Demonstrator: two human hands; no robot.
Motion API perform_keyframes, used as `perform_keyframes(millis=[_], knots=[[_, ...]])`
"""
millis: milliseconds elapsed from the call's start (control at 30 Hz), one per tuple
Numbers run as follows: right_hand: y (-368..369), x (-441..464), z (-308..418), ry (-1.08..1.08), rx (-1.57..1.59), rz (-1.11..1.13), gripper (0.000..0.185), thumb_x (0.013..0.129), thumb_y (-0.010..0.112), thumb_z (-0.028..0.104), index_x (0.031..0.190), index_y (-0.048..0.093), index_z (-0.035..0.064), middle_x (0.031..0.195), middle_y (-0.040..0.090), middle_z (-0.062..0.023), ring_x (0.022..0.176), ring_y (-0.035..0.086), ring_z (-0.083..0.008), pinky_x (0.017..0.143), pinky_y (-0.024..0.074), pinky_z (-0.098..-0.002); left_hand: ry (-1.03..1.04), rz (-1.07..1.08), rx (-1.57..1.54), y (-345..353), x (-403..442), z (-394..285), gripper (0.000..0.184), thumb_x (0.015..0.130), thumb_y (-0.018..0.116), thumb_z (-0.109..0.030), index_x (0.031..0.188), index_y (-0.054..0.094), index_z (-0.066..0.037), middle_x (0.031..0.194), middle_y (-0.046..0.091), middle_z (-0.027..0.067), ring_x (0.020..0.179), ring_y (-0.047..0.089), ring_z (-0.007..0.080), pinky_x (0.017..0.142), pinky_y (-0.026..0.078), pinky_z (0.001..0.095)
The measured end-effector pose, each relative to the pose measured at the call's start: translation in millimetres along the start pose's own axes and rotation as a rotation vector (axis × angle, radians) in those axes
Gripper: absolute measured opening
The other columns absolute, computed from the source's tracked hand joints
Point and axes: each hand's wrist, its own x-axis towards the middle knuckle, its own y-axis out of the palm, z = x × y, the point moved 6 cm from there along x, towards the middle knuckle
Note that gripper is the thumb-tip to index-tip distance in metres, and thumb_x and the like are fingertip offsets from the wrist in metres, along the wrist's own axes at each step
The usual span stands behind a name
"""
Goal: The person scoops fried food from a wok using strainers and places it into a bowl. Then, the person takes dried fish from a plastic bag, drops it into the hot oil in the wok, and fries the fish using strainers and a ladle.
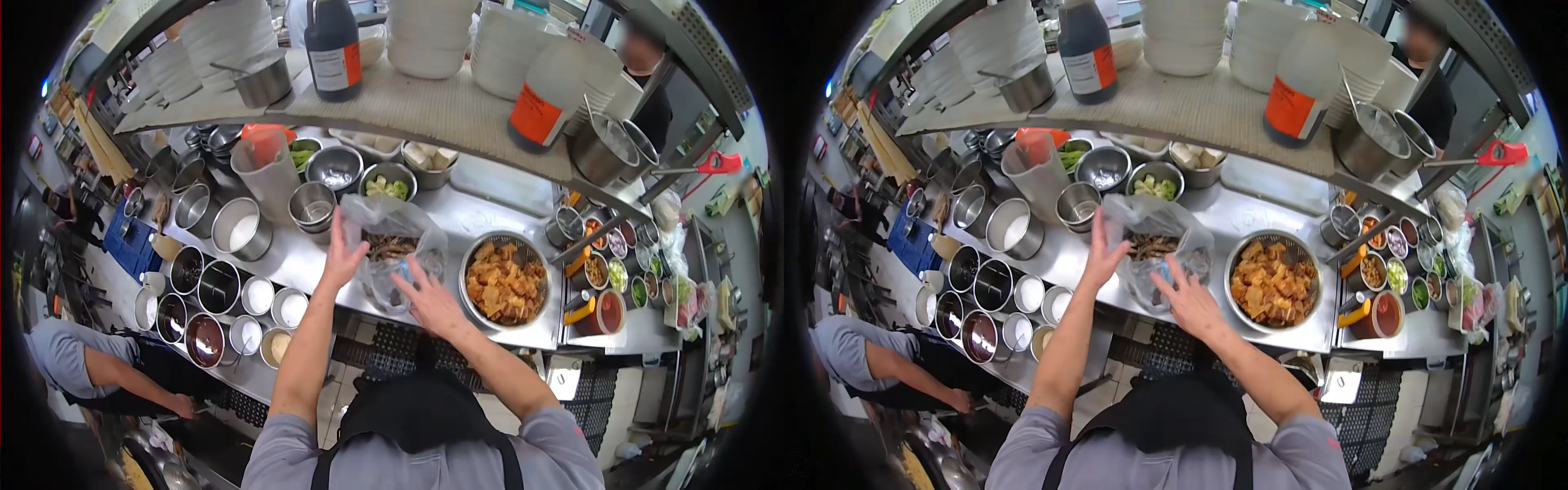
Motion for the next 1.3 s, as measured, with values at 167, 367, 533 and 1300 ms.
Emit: perform_keyframes(millis=[167,367,533,1300], knots=[[-14,57,-55,-0.065,0.330,-0.026,0.015,0.088,0.058,0.013,0.098,0.060,0.0027,0.092,0.063,-0.0193,0.095,0.061,-0.0381,0.083,0.0495,-0.0463,-0.128,-0.012,0.065,7,-24,11,0.040,0.101,0.053,-0.016,0.138,0.051,-0.002,0.120,0.063,0.0072,0.101,0.060,0.0129,0.091,0.048,0.0275],[-75,95,-72,0.065,0.714,-0.215,0.015,0.094,0.055,0.016,0.102,0.056,0.0032,0.089,0.065,-0.0204,0.085,0.064,-0.0398,0.072,0.0491,-0.0465,-0.316,0.066,0.048,56,-48,-53,0.078,0.087,0.074,-0.025,0.152,0.033,-0.007,0.123,0.063,0.0140,0.112,0.060,0.0246,0.099,0.046,0.0341],[-48,95,3,-0.478,0.573,-0.052,0.018,0.091,0.056,0.009,0.108,0.059,0.0015,0.102,0.063,-0.0172,0.094,0.061,-0.0381,0.085,0.0496,-0.0426,0.159,-0.035,0.243,107,-22,-15,0.060,0.097,0.058,-0.035,0.147,0.041,-0.006,0.134,0.056,0.0200,0.124,0.055,0.0340,0.108,0.040,0.0427],[80,80,-111,0.041,0.422,-0.362,0.024,0.091,0.056,0.021,0.104,0.070,0.0060,0.098,0.071,-0.0199,0.098,0.066,-0.0383,0.084,0.0503,-0.0450,0.016,-0.077,0.332,36,-83,-87,0.092,0.079,0.080,-0.041,0.146,0.033,0.002,0.129,0.054,0.0218,0.121,0.053,0.0361,0.106,0.041,0.0431]])
